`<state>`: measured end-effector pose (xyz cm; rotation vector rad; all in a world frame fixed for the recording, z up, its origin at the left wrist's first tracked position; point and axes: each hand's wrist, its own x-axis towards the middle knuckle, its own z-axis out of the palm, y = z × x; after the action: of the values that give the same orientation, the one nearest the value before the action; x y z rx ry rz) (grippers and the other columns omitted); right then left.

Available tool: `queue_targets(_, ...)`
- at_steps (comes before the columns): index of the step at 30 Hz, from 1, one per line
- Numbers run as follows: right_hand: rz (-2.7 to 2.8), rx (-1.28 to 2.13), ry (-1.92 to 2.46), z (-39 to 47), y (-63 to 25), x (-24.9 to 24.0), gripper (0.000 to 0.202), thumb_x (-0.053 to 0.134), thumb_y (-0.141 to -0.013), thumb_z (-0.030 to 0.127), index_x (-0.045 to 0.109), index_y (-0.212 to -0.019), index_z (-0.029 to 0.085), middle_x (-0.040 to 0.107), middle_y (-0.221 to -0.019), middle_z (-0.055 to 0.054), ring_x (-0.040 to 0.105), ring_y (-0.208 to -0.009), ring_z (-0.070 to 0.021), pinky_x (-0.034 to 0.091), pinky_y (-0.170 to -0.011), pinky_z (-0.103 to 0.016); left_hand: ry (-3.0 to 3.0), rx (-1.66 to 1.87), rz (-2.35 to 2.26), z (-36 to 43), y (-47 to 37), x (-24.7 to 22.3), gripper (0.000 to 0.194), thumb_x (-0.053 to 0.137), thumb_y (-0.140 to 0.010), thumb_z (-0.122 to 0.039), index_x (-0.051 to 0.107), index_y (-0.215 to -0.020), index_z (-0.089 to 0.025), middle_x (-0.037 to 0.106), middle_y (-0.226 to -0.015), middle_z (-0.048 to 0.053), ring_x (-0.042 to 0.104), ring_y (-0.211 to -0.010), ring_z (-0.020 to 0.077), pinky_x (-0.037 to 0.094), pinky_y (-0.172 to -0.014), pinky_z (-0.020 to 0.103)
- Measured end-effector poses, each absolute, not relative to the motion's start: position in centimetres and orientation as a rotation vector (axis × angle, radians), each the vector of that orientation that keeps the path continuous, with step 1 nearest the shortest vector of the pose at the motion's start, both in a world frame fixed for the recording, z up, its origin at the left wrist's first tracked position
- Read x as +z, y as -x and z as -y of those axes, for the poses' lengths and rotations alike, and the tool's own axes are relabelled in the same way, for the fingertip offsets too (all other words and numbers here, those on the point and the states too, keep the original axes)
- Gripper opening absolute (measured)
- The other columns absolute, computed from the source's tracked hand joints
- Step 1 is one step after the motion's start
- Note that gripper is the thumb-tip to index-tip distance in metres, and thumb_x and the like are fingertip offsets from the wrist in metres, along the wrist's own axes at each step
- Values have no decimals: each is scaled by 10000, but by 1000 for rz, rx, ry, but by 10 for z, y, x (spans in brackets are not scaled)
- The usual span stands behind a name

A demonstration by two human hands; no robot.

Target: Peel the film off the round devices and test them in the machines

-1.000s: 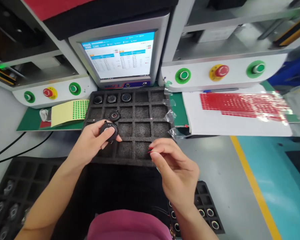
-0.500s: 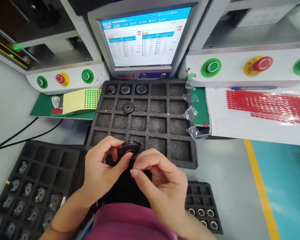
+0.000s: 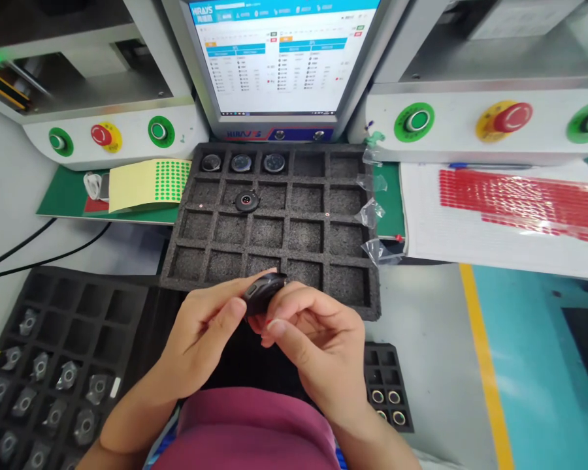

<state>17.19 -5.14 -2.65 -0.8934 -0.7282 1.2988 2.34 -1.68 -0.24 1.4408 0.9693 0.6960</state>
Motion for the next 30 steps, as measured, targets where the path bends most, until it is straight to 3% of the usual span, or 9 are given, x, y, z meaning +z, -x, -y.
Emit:
queue_targets(6,725,1424,852,51,-172,-21,116,789,-827,277,729,-743,226,654,-613,18,610,-520,-102,541,-520,-202,-1216,675,-854,11,-22,-1,491,607,-928,-498,600,-1380,-307,630,-1002,35,615,-777,137,522,-672,242)
queue_targets(14,637,1597,815,59,-167,-19,103,774,-836,248,721,-752,222,691,-632,15,634,-532,-94,554,-535,-182,-1070,545,-799,21,-26,3,430,433,-975,-597,488,-1239,-262,563,-764,-11,575,-661,144,498,-657,278)
queue_targets(22,581,1572,830,59,-160,-19,118,768,-840,242,707,-742,217,691,-610,14,636,-519,-106,553,-533,-199,-1183,529,-820,24,-25,-1,490,227,-1012,-614,414,-1285,-252,517,-736,-19,532,-657,144,417,-591,280)
queue_targets(30,505,1610,864,63,-159,-17,129,779,-821,204,708,-716,220,698,-621,21,651,-556,-77,550,-570,-135,-1236,628,-764,27,-24,-11,430,194,-1039,-530,418,-1293,-267,502,-701,-26,488,-580,129,406,-538,272)
